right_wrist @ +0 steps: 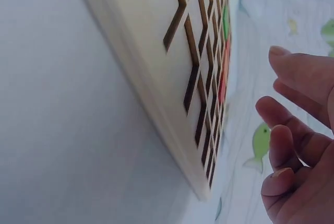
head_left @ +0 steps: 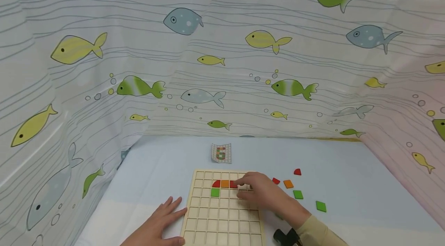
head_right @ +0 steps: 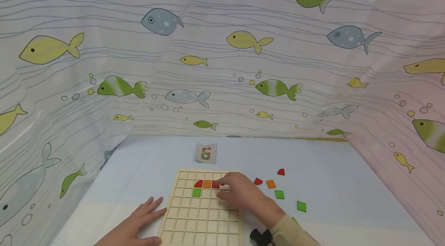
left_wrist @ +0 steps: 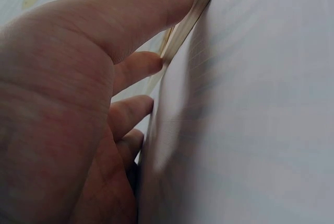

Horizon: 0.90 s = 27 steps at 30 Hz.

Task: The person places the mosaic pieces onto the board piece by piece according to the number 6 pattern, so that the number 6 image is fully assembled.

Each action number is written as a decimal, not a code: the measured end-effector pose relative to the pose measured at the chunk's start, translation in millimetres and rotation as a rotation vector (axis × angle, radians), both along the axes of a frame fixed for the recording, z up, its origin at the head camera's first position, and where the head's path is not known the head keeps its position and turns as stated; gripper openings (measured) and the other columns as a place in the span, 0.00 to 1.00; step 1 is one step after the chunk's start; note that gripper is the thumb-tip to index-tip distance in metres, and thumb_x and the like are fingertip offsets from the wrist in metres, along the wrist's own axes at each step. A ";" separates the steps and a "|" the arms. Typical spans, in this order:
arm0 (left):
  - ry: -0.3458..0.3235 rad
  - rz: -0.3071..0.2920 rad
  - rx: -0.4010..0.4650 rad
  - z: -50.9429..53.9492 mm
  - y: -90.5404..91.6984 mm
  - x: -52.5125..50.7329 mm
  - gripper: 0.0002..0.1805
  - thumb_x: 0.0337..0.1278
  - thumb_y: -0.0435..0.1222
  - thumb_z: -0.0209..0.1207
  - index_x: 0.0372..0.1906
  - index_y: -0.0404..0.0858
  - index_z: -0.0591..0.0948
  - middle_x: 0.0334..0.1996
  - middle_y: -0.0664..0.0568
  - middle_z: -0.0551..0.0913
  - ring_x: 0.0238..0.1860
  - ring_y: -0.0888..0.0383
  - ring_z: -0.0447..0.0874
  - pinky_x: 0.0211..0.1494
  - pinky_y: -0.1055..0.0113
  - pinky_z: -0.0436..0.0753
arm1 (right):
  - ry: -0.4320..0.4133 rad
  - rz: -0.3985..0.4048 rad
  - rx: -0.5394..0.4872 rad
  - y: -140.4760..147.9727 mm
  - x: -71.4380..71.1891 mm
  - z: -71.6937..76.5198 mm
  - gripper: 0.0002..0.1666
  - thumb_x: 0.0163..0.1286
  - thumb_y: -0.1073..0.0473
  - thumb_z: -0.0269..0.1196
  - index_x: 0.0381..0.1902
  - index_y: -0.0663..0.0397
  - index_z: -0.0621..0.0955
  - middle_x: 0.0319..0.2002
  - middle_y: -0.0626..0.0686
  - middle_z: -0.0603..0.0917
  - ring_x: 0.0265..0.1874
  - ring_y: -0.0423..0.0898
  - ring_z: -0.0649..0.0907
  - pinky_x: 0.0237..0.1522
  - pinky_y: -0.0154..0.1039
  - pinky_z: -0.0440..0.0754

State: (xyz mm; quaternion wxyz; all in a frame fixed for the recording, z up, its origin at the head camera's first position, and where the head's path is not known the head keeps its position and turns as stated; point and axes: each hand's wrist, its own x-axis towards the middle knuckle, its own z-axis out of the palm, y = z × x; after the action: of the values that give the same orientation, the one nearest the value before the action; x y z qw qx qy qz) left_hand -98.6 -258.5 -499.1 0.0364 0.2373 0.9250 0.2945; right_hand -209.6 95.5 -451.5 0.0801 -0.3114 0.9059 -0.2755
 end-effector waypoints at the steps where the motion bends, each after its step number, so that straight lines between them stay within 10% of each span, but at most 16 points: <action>1: 0.002 -0.001 -0.002 0.1 0.0 -0.1 0.39 0.55 0.60 0.64 0.68 0.44 0.75 0.72 0.39 0.65 0.71 0.29 0.54 0.60 0.28 0.62 | -0.004 -0.011 -0.003 4.1 0.0 -0.3 0.21 0.66 0.49 0.68 0.56 0.46 0.85 0.47 0.43 0.84 0.43 0.42 0.81 0.42 0.40 0.80; 8: 0.059 -0.005 0.013 -2.3 -0.4 1.0 0.39 0.55 0.60 0.65 0.68 0.44 0.75 0.71 0.39 0.66 0.70 0.29 0.56 0.67 0.55 0.55 | 0.073 -0.080 -0.028 30.3 -0.7 -6.9 0.21 0.65 0.50 0.69 0.55 0.47 0.85 0.46 0.44 0.84 0.33 0.39 0.76 0.33 0.36 0.77; 15: 0.073 0.000 0.012 -2.9 -0.4 1.7 0.38 0.54 0.59 0.65 0.68 0.46 0.76 0.71 0.40 0.67 0.69 0.29 0.57 0.72 0.50 0.57 | 0.061 -0.213 -0.025 51.9 -2.1 -7.8 0.22 0.63 0.50 0.71 0.55 0.44 0.85 0.45 0.40 0.83 0.35 0.39 0.75 0.32 0.36 0.76; 20: 0.080 -0.024 0.059 -5.0 -0.9 0.6 0.38 0.55 0.58 0.66 0.67 0.42 0.76 0.70 0.35 0.66 0.67 0.24 0.55 0.63 0.89 0.31 | 0.046 -0.274 -0.031 64.6 -3.5 -6.4 0.23 0.62 0.51 0.72 0.55 0.43 0.85 0.45 0.40 0.84 0.34 0.40 0.75 0.32 0.35 0.77; 24: 0.076 -0.014 0.048 -4.6 -0.6 1.1 0.38 0.54 0.58 0.66 0.67 0.44 0.76 0.70 0.37 0.66 0.68 0.26 0.55 0.65 0.86 0.36 | 0.029 -0.331 -0.042 74.4 -4.3 -7.0 0.24 0.59 0.52 0.74 0.55 0.43 0.85 0.47 0.40 0.83 0.34 0.40 0.75 0.30 0.33 0.77; 27: 0.059 0.001 0.023 -3.0 -0.3 2.0 0.38 0.55 0.59 0.65 0.68 0.45 0.76 0.71 0.40 0.66 0.70 0.29 0.56 0.72 0.66 0.49 | 0.011 -0.368 -0.046 81.0 -4.7 -8.4 0.24 0.59 0.52 0.74 0.55 0.43 0.85 0.46 0.39 0.83 0.32 0.40 0.75 0.27 0.34 0.77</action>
State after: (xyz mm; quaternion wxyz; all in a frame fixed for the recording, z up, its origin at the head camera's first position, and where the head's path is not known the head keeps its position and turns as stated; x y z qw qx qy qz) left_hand -96.6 -258.8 -502.1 0.0062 0.2461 0.9223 0.2979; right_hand -214.3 176.5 -459.9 0.0163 -0.1437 0.9415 -0.3045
